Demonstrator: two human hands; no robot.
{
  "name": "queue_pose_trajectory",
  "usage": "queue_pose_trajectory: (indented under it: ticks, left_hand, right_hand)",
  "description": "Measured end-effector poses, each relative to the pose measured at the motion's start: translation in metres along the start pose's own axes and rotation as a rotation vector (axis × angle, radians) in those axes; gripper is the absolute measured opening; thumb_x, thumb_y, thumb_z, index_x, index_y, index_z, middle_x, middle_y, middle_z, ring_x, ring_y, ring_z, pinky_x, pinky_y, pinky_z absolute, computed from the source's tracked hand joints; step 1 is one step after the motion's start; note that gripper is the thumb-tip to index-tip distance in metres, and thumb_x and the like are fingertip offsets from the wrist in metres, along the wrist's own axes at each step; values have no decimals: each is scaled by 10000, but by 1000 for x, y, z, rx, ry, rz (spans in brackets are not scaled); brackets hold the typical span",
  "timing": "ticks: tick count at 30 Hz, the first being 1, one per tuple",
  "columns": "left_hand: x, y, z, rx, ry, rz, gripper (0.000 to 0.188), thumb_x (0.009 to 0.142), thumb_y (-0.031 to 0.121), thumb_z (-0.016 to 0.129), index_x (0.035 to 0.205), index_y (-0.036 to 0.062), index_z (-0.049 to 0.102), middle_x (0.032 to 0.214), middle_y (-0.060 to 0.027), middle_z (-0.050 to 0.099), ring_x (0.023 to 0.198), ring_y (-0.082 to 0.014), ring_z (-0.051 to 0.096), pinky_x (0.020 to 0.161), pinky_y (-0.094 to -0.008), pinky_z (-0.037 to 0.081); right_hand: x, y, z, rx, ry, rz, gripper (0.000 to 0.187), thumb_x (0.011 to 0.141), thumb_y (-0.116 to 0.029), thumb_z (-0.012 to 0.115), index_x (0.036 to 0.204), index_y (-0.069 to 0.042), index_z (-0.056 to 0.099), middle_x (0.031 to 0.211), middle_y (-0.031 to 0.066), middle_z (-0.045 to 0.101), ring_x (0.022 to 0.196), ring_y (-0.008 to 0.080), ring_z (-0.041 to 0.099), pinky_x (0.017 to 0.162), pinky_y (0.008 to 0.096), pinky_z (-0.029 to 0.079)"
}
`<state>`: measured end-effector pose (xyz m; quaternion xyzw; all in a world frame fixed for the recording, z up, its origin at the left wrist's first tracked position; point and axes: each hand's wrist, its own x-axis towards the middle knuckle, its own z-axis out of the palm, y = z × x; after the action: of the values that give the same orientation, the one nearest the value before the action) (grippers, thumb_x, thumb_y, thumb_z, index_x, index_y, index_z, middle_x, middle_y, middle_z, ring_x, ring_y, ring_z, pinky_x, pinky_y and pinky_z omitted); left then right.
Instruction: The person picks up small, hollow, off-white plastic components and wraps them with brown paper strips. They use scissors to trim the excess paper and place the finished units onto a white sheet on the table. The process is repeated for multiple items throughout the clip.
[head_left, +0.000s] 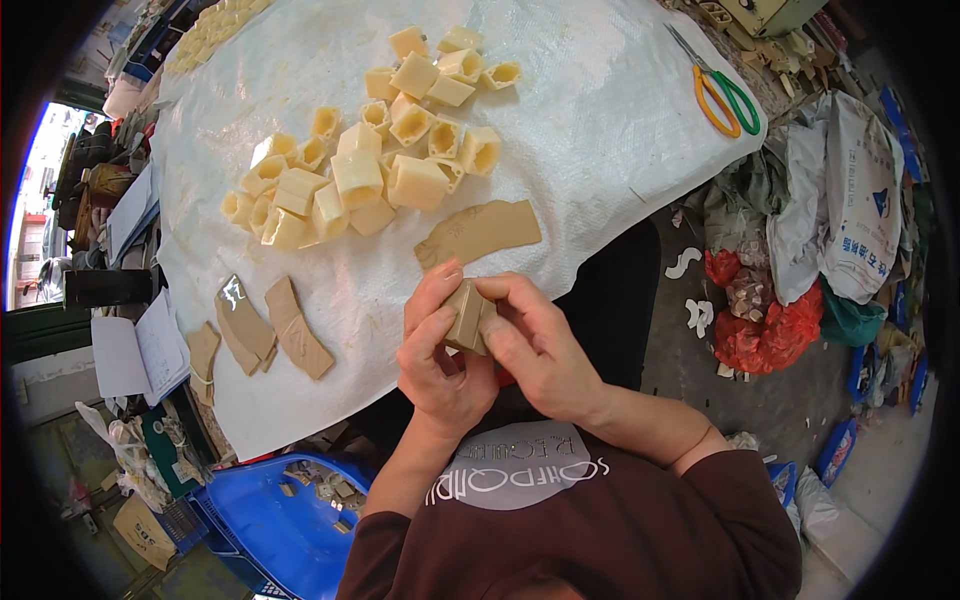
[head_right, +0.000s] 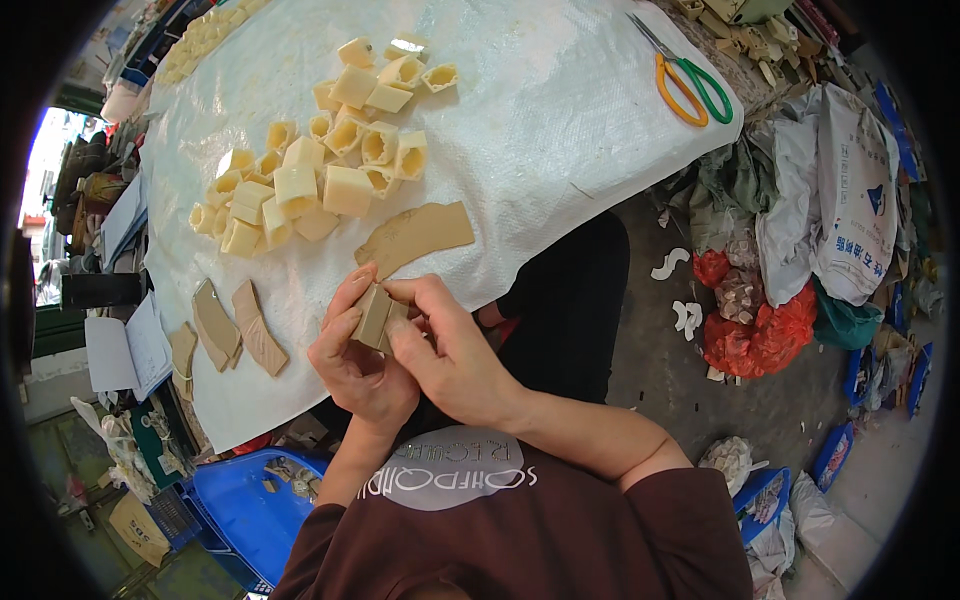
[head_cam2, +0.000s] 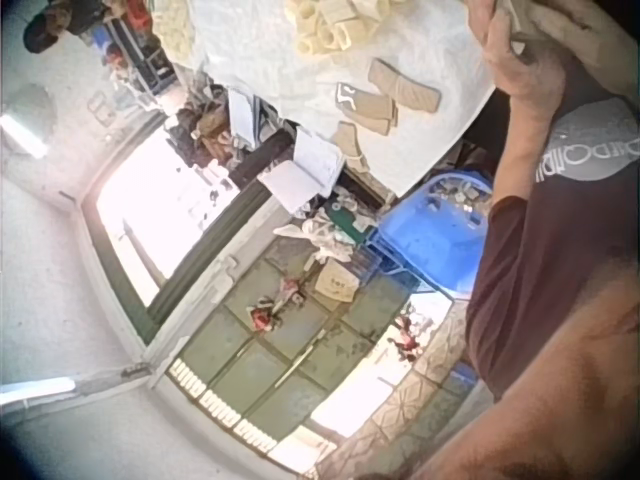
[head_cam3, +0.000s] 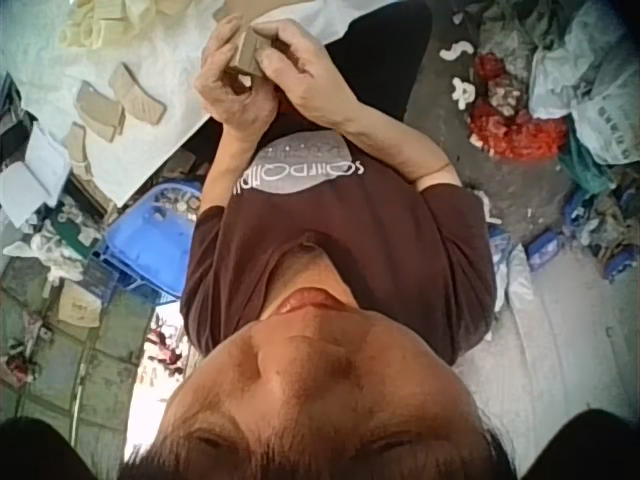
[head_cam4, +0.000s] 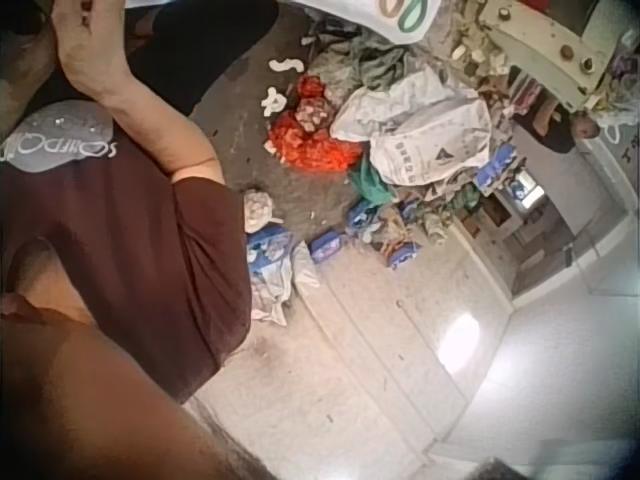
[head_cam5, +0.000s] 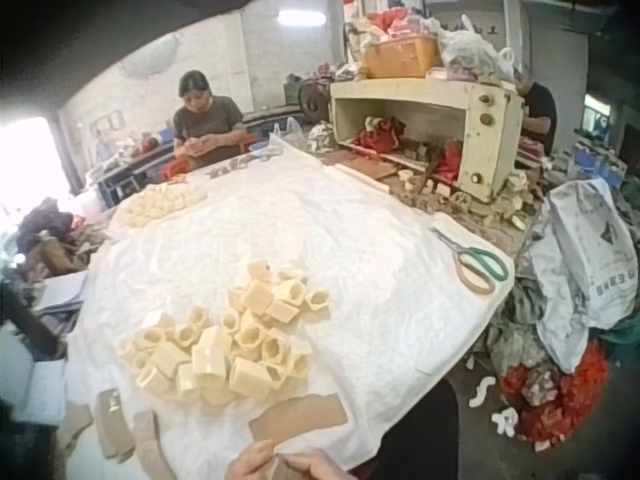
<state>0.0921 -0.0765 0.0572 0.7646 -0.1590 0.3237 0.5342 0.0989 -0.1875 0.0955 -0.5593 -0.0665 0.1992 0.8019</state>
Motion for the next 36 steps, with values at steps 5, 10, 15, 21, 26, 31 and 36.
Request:
queue_pose_trajectory:
  ticks: [5, 10, 15, 21, 26, 31, 36]
  left_hand:
    - [-1, -3, -1, 56, 12, 0, 459, 744, -17, 660, 1084, 37, 356, 1183, -246, 466, 1086, -345, 506, 876, -422, 454]
    - [-2, -7, -6, -179, 69, -194, 426, 769, 17, 651, 1089, 22, 370, 1193, -239, 474, 1089, -333, 510, 892, -411, 438]
    - [11, 4, -19, -706, 147, -665, 508, 709, 104, 743, 1097, 41, 421, 1216, -153, 467, 1155, -241, 457, 940, -345, 403]
    - [4, 21, -18, -984, 135, -841, 574, 673, 133, 781, 1125, 45, 439, 1143, -90, 500, 1052, -193, 511, 894, -321, 439]
    - [4, 24, -16, -1032, 121, -861, 584, 664, 134, 786, 1126, 45, 441, 1117, -75, 515, 1028, -197, 530, 884, -316, 453]
    - [6, 20, -13, -1155, 133, -879, 583, 664, 121, 782, 1131, 47, 441, 1101, -84, 519, 1028, -213, 530, 863, -331, 475]
    - [7, 6, -22, -1162, -135, -814, 677, 723, 260, 740, 1238, 12, 377, 1102, -122, 519, 1057, -233, 520, 856, -333, 455]
  right_hand:
    - [1, 15, 1, -197, -13, -142, 457, 840, -93, 504, 1251, 25, 341, 1084, 107, 435, 927, 144, 456, 808, 289, 398]
    - [1, 19, 4, -73, -60, -116, 659, 792, -147, 589, 1346, 2, 266, 1208, 126, 429, 985, 165, 463, 853, 294, 391]
    - [12, 12, -40, -230, -136, -151, 553, 811, -225, 623, 1279, -18, 413, 1158, 82, 433, 1029, 154, 421, 891, 288, 358]
    - [21, 11, -37, -125, -213, -230, 454, 797, -273, 651, 1180, -67, 520, 1067, 64, 513, 1027, 180, 478, 861, 305, 392]
    - [21, 14, -36, -30, -183, -278, 379, 795, -264, 659, 1114, -83, 561, 973, 34, 540, 967, 165, 506, 829, 287, 405]
    - [20, 15, -38, -203, -188, -298, 377, 836, -302, 606, 1142, -91, 540, 998, 47, 495, 894, 146, 494, 810, 274, 399]
    - [26, 17, -48, -68, -309, -244, 546, 857, -493, 488, 1164, -44, 529, 1137, 89, 423, 1066, 171, 416, 899, 321, 349]
